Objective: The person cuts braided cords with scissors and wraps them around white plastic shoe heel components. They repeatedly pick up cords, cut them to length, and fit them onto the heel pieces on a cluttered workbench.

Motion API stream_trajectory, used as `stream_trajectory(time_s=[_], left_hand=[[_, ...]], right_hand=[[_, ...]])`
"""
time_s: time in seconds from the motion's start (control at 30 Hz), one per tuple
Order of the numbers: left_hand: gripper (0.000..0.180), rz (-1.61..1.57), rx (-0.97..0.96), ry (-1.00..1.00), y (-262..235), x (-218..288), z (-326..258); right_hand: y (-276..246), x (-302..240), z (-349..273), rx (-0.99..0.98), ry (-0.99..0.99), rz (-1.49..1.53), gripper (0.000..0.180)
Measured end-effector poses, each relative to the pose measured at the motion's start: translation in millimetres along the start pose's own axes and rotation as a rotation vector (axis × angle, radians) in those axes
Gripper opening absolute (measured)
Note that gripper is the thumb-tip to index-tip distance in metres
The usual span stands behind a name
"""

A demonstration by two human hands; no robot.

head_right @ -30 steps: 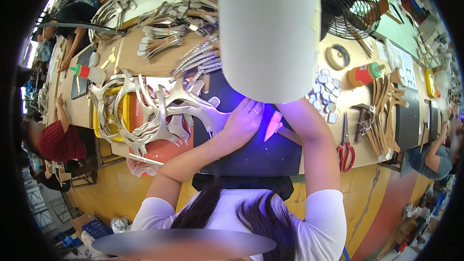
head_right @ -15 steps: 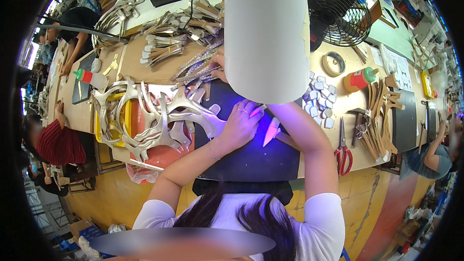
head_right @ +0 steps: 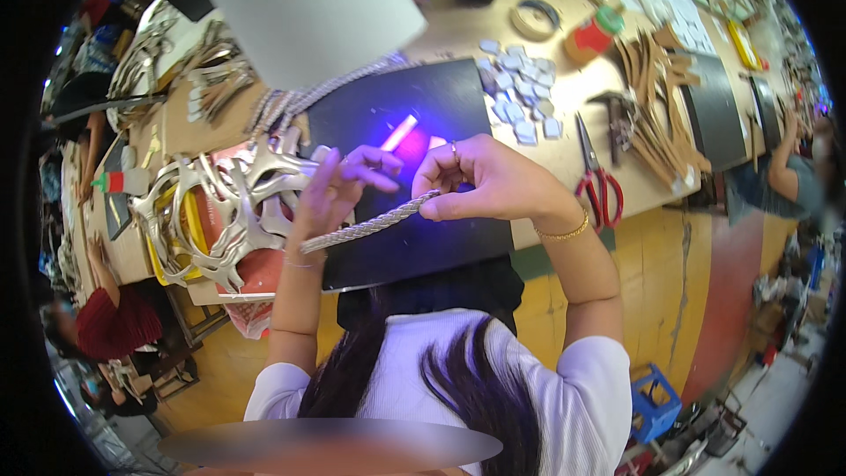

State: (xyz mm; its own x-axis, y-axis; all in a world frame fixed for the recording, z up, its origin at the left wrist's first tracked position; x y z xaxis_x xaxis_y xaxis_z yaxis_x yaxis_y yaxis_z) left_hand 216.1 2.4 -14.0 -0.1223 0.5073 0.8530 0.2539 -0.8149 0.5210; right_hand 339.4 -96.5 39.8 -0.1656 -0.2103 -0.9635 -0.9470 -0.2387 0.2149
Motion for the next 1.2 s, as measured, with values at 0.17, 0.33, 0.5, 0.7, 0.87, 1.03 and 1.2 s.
stream_trajectory(time_s=[0.17, 0.33, 0.5, 0.7, 0.87, 1.03, 1.2], left_hand=[[0.017, 0.597, -0.297, -0.283, 50, -5, -19], [0.02, 0.177, 0.025, -0.565, 46, -15, -37], [0.033, 0.177, 0.06, -0.474, 48, -6, -39], [0.036, 0.278, 0.096, -0.476, 49, -2, -39], [0.03, 0.407, 0.133, -0.419, 46, 9, -39], [0.028, 0.414, 0.14, -0.388, 48, 11, -37], [0.027, 0.464, 0.156, -0.377, 47, 15, -38]], right_hand=[[13, 26, -16, 0.05, 0.159, -0.293, 0.026], [-33, 9, -84, 0.62, -0.056, -0.68, 0.041], [-114, 53, -177, 1.085, 0.58, -1.2, 0.029], [-137, 109, -218, 1.048, 0.619, -0.95, 0.036], [-136, 115, -229, 0.958, 0.524, -0.912, 0.045], [-134, 128, -237, 1.03, 0.667, -0.8, 0.045], [-124, 103, -230, 1.183, 0.5, -1.166, 0.044]])
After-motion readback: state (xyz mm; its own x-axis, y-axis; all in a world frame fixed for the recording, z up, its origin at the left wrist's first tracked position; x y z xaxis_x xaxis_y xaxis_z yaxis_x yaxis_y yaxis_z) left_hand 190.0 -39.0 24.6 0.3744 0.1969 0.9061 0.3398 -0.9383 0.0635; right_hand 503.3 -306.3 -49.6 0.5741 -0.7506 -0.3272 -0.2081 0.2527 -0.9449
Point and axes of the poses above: each hand's wrist, its own z-axis towards the middle knuckle, its own y-axis out of the palm, x = y × z, the point moved 8 cm from there along z, towards the middle knuckle, and after that the axes turned 6 degrees about -x, right-handed, at the moved point
